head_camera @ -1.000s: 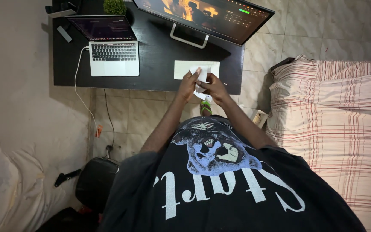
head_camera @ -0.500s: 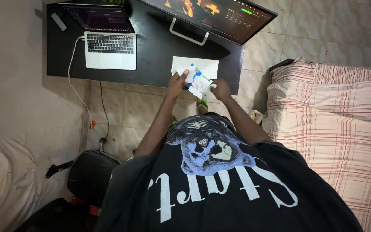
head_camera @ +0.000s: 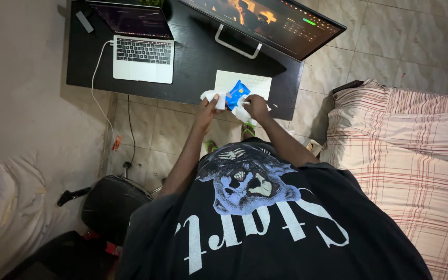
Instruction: Clean a computer keyboard with a wipe.
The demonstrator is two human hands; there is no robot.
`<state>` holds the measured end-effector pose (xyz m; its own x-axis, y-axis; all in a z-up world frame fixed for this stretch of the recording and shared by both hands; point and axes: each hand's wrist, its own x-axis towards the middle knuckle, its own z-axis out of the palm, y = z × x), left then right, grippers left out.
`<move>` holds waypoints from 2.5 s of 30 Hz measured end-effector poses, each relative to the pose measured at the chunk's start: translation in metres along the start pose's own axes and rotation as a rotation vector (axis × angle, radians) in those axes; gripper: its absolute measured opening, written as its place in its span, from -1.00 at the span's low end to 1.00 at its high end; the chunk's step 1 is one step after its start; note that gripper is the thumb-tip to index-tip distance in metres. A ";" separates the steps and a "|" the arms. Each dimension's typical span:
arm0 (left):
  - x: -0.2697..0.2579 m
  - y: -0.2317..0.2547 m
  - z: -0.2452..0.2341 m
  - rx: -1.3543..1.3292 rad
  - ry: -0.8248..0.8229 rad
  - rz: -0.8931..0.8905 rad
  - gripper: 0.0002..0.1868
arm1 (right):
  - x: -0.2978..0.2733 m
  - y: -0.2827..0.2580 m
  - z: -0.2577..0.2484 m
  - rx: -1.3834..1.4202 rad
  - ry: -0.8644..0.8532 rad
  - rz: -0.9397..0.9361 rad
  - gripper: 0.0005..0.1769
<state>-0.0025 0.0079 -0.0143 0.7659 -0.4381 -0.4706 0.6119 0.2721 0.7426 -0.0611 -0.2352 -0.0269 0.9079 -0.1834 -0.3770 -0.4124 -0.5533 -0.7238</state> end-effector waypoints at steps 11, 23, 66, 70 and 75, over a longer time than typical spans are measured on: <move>-0.018 0.000 -0.024 -0.024 -0.008 -0.053 -0.59 | -0.037 -0.020 0.018 -0.536 0.019 -0.130 -0.51; -0.009 -0.021 -0.050 0.025 -0.029 -0.111 -0.59 | -0.014 0.010 0.023 -0.862 0.016 -0.335 -0.57; -0.055 -0.015 -0.118 0.097 -0.091 -0.201 -0.61 | -0.015 0.003 0.006 -0.468 0.382 -0.205 -0.39; -0.052 -0.027 -0.122 0.106 -0.106 -0.226 -0.59 | -0.033 0.008 0.017 -0.484 0.410 -0.151 -0.58; -0.051 -0.023 -0.123 0.123 -0.131 -0.213 -0.55 | -0.051 -0.011 0.021 -0.506 0.400 -0.202 -0.60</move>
<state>-0.0316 0.1298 -0.0662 0.5857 -0.5837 -0.5623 0.7218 0.0600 0.6895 -0.1050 -0.2029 -0.0117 0.9618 -0.2691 0.0511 -0.2335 -0.9029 -0.3610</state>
